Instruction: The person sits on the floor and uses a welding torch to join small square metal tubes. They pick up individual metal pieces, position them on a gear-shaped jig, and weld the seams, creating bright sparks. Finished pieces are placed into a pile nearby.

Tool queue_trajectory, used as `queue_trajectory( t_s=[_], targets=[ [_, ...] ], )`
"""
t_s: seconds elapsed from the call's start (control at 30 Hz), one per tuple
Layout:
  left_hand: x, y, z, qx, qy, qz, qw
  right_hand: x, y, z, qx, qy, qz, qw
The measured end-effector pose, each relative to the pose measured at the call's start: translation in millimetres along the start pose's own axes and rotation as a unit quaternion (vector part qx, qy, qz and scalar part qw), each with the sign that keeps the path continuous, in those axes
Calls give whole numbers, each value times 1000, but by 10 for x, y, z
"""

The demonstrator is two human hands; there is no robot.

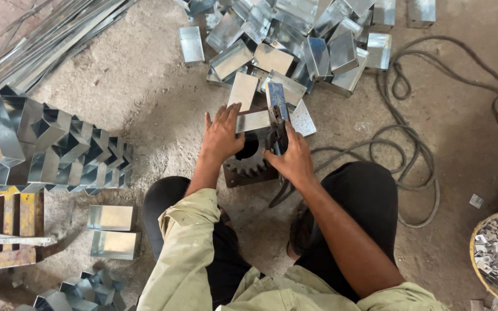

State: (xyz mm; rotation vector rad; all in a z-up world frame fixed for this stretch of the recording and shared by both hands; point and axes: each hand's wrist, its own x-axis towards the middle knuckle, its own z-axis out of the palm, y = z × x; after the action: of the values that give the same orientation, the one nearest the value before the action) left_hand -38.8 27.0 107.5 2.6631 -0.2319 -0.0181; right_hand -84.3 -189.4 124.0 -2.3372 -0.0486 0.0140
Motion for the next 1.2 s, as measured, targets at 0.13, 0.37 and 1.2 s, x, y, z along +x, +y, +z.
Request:
queue_trajectory(
  t_s=[0.13,0.37,1.2],
  targets=[
    [61,-77,-28,2,90,-16,996,16,-37,-3,-25,-11,19,999],
    [7,-61,-247,-35,255,-55,965,24,15,25,-52,4,11,999],
    [-60,-16,-394,-43,327,-76,941,-20,-73,-67,15,15,-84,996]
  ],
)
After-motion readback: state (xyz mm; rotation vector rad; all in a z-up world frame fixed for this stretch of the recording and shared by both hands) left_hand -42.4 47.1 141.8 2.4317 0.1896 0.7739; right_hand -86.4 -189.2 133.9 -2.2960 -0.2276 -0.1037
